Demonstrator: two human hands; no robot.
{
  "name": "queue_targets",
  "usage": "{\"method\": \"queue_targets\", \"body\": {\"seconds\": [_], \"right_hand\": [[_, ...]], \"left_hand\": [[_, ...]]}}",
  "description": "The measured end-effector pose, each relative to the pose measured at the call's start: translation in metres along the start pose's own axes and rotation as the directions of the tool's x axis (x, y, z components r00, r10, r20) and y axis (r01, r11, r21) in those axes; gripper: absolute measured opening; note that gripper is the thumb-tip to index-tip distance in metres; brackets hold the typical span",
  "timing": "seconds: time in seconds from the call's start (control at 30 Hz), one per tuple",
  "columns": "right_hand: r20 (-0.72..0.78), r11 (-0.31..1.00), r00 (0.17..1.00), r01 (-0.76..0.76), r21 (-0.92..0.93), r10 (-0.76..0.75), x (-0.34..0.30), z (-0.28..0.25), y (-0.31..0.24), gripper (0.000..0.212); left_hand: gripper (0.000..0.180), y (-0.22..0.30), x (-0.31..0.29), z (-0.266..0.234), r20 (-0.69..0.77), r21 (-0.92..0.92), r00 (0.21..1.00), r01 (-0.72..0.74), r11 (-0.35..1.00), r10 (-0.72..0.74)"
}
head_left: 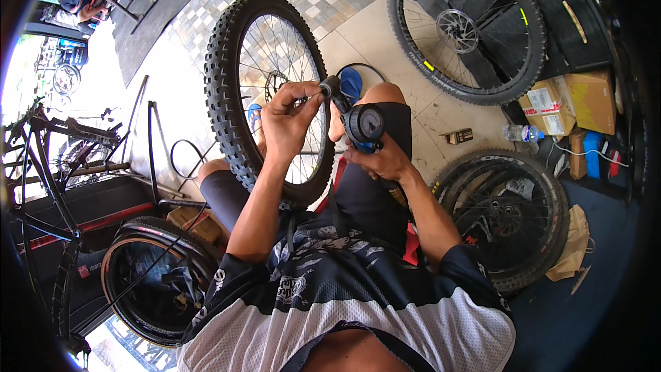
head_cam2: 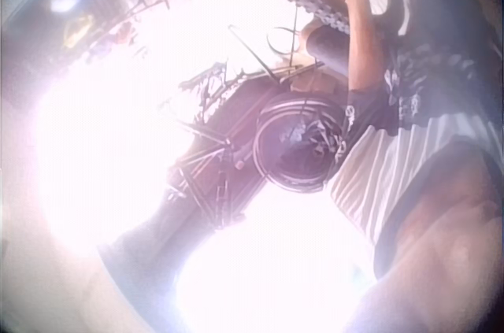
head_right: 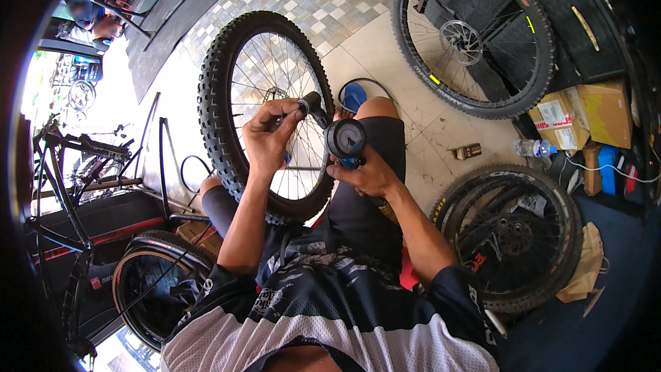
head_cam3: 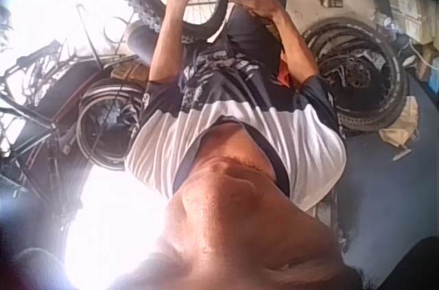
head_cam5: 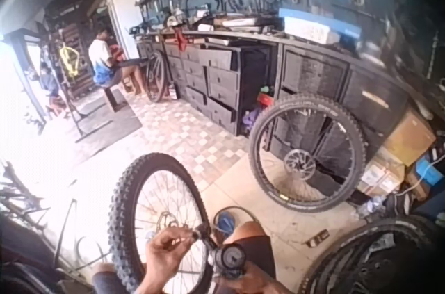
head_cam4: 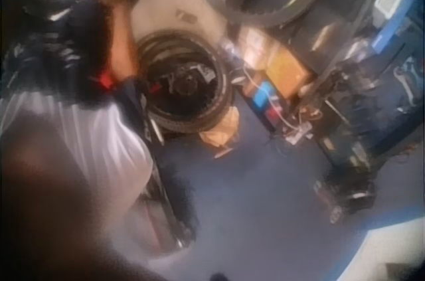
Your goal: The person inflates a bicycle tire using a floor pump with a pressure gauge. They attach the pump head to the valve, pump air into the tire, and check the pressure reading before detaching the pump.
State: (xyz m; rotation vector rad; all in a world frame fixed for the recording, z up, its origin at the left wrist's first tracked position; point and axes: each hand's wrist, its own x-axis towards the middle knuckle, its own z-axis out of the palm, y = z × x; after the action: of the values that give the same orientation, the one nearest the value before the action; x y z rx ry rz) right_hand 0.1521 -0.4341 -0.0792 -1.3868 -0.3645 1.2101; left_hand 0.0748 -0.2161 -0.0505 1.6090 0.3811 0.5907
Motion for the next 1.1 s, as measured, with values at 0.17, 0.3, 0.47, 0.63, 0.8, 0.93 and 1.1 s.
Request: {"method": "queue_targets", "body": {"seconds": [0.17, 0.3, 0.47, 0.63, 0.8, 0.93, 1.1], "right_hand": [[0.047, 0.998, 0.998, 0.038, 0.048, -0.040, -0.002, 0.001, -0.002, 0.030], [0.078, 0.997, 0.997, 0.022, 0.074, -0.027, -0.003, 0.000, -0.002, 0.032], [0.102, 0.995, 0.993, 0.050, 0.083, -0.058, -0.005, 0.003, -0.006, 0.031], [0.113, 0.995, 0.992, 0.044, 0.089, -0.054, -0.008, 0.005, -0.008, 0.032], [0.142, 0.991, 0.988, 0.040, 0.127, -0.058, -0.009, 0.004, -0.007, 0.032], [0.114, 0.995, 0.993, 0.009, 0.094, -0.020, -0.009, 0.005, -0.004, 0.032], [0.116, 0.995, 0.993, 0.024, 0.096, -0.035, -0.006, 0.007, 0.004, 0.032]], "left_hand": [[0.014, -0.006, -0.005, 0.001, -0.004, -0.159, 0.999, 0.046, 0.986, -0.047], [0.024, -0.009, -0.007, 0.002, 0.034, -0.391, 0.988, 0.152, 0.908, -0.151], [0.044, -0.001, -0.007, 0.006, 0.077, -0.417, 0.977, 0.214, 0.883, -0.201], [0.049, 0.010, -0.006, 0.008, 0.275, -0.515, 0.924, 0.374, 0.771, -0.264], [0.041, 0.013, 0.000, 0.010, 0.244, -0.378, 0.942, 0.311, 0.872, -0.230], [0.036, 0.016, -0.002, 0.012, 0.198, -0.391, 0.942, 0.329, 0.860, -0.270], [0.034, 0.019, -0.002, 0.015, 0.152, -0.353, 0.940, 0.340, 0.872, -0.305]]}}
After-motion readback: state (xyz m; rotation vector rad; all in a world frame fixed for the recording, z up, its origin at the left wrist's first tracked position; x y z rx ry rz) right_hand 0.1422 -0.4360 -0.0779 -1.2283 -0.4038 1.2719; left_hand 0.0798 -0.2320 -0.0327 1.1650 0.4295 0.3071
